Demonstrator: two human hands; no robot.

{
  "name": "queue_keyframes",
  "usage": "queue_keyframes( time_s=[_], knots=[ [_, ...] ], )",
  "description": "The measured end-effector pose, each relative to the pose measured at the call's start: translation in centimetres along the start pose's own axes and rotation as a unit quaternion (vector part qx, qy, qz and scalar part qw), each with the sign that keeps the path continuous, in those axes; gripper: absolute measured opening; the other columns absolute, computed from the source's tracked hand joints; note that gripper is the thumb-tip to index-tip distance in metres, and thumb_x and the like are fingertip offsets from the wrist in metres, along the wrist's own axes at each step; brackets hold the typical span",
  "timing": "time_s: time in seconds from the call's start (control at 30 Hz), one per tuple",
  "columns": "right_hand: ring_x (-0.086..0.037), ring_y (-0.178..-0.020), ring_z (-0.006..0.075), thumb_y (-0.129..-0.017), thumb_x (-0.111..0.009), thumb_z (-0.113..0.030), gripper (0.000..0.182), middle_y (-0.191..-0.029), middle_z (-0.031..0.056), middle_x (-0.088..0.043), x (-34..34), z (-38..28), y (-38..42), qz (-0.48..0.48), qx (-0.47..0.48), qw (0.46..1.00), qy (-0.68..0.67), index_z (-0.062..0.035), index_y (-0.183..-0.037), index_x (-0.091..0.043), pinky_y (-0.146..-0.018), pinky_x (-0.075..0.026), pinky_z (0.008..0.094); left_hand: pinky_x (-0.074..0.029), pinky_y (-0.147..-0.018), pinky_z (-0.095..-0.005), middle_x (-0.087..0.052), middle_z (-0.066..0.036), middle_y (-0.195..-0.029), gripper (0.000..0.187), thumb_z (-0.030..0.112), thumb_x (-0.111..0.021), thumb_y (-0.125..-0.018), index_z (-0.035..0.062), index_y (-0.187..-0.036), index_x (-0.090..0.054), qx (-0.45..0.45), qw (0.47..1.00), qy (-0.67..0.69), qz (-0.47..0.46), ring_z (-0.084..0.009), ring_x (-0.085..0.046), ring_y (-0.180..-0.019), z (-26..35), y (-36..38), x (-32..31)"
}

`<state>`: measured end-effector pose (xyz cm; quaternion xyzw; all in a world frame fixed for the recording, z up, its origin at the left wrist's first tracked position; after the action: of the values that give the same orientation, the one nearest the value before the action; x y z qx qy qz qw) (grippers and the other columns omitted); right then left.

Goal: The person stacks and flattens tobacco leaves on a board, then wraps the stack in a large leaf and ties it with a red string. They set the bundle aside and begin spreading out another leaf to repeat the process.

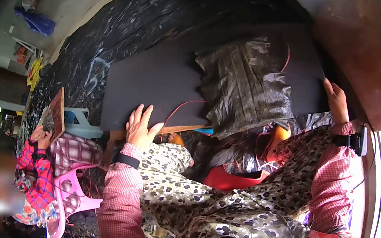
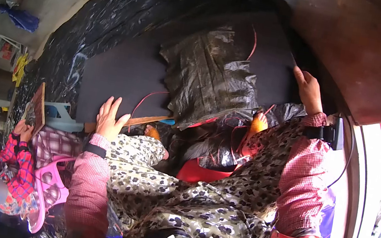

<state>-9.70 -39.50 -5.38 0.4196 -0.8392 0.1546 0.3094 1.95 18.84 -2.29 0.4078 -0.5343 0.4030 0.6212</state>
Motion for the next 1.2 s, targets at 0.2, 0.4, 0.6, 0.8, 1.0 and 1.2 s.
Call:
queue_keyframes(
  time_s=[0.2,0.4,0.6,0.8,1.0,1.2],
  knots=[
    [-0.064,-0.084,0.0322,-0.091,-0.055,-0.047,0.052,-0.085,0.0239,-0.064,1.0,-1.2,1.1,0.026,0.033,0.999,0.018,0.0041,-0.097,-0.064,-0.076,-0.048,0.0377,-0.036,-0.099,-0.0456,-0.042,-0.022,-0.132,0.068,0.04,-0.072,-0.076,0.0078,-0.13,-0.046,-0.06,0.998,0.0,0.013,-0.0394,-0.042,-0.118,1.3,2.3,1.5],
    [-0.06,-0.085,0.0345,-0.08,-0.066,-0.028,0.027,-0.089,0.0145,-0.062,2.9,-7.8,3.5,0.238,0.174,0.931,0.216,-0.0072,-0.097,-0.068,-0.076,-0.049,0.0418,-0.044,-0.092,-0.0381,-0.056,-0.016,-0.12,0.044,0.019,-0.07,-0.081,0.0051,-0.121,-0.057,-0.072,0.987,0.136,0.052,-0.0294,-0.056,-0.109,4.2,1.9,3.2],
    [-0.063,-0.079,0.0356,-0.079,-0.064,-0.046,0.042,-0.083,0.0158,-0.064,-4.0,-13.3,0.7,-0.001,0.108,0.976,0.19,-0.0041,-0.084,-0.066,-0.07,-0.05,0.0435,-0.05,-0.073,-0.0329,-0.062,-0.013,-0.092,0.03,0.009,-0.073,-0.075,0.0012,-0.103,-0.063,-0.079,0.966,0.243,0.023,-0.0249,-0.062,-0.082,11.9,-3.0,2.7],
    [-0.064,-0.079,0.0361,-0.074,-0.061,-0.02,0.018,-0.08,0.0182,-0.065,-6.2,-14.3,-0.5,0.005,0.156,0.981,0.113,-0.0038,-0.08,-0.067,-0.072,-0.051,0.042,-0.049,-0.062,-0.0335,-0.062,-0.01,-0.07,0.012,0.006,-0.072,-0.074,0.0018,-0.077,-0.061,-0.063,0.964,0.255,-0.05,-0.0215,-0.062,-0.063,12.4,-5.4,1.1],
    [-0.065,-0.077,0.0333,-0.073,-0.065,-0.016,0.019,-0.079,0.0197,-0.066,-5.9,-14.3,-1.2,-0.029,0.142,0.989,-0.038,-0.0004,-0.084,-0.069,-0.071,-0.051,0.0365,-0.051,-0.065,-0.03,-0.064,-0.009,-0.083,0.018,0.01,-0.072,-0.078,0.0004,-0.089,-0.062,-0.034,0.926,0.356,-0.121,-0.0172,-0.062,-0.072,11.7,-5.8,1.3],
    [-0.066,-0.078,0.0296,-0.075,-0.065,-0.014,0.021,-0.083,0.0177,-0.068,-5.5,-14.6,-0.8,-0.072,0.12,0.989,-0.048,0.0013,-0.089,-0.068,-0.073,-0.051,0.0347,-0.048,-0.062,-0.0289,-0.054,-0.008,-0.083,0.018,0.001,-0.071,-0.073,0.0014,-0.088,-0.061,-0.115,0.968,0.195,-0.109,-0.0172,-0.058,-0.067,13.7,-4.8,1.9]
  ],
)
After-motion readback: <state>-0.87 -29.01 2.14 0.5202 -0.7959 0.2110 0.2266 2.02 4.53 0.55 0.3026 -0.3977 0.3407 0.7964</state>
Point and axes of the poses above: each hand's wrist, its own y-axis away from the middle knuckle, its own x-axis out of the back of the hand, z = x × y, the point moved 7 cm from there along -y, towards the middle knuckle
